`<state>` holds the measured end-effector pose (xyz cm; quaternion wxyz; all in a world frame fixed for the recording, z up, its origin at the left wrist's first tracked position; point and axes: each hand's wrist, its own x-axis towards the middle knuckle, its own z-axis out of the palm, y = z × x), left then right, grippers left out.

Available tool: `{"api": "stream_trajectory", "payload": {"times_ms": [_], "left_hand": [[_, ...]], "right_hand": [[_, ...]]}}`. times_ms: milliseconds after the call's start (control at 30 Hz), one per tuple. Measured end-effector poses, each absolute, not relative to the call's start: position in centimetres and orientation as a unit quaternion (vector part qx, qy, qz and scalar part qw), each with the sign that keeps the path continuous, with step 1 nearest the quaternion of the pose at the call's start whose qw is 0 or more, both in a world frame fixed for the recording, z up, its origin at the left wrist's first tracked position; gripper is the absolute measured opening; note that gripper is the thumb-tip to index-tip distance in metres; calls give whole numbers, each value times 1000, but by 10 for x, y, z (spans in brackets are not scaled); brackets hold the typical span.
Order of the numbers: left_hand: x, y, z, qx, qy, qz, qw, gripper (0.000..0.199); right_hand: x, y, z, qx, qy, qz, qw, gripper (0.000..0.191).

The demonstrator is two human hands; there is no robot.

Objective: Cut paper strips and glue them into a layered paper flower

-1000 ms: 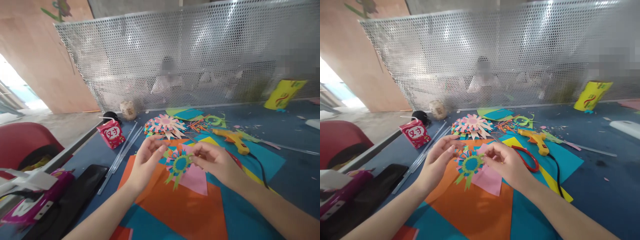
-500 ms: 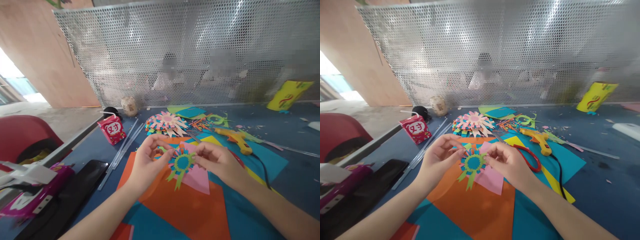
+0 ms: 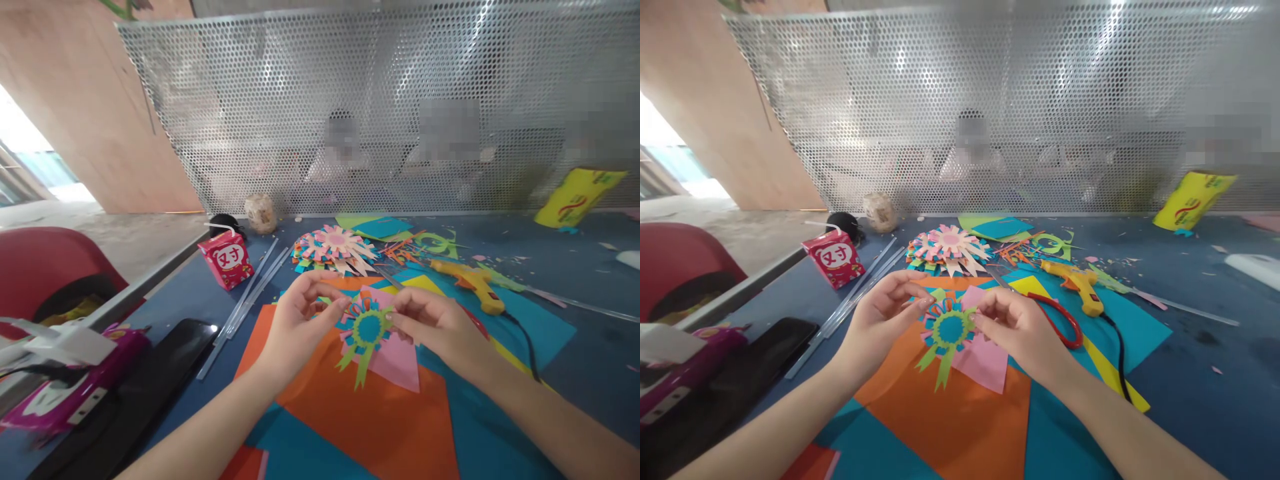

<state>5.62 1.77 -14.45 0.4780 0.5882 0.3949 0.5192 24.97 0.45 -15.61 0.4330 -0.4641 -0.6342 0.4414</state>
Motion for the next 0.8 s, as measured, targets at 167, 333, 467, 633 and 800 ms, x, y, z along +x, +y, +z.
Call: {"api": "stream_trajectory", "payload": {"times_ms": [167,333,467,633,800], "left_hand": [[57,19,-144,577,390,526,488,24],[57,19,-145,547,374,530,529,26],[56,20,-147,526,377,530,548,27],[54,23,-151,516,372,524,566,31],[53,24,-149,491,382,543,565,24]], "right_hand": [[248,3,-153,-464,-627,449,436,18],[248,3,-153,-467,-621,452,437,16],[249,4,-156,-468,-619,457,435,16],[252,3,-159,-462,-619,465,432,18],[252,7,-163,-455,-619,470,435,18]]}}
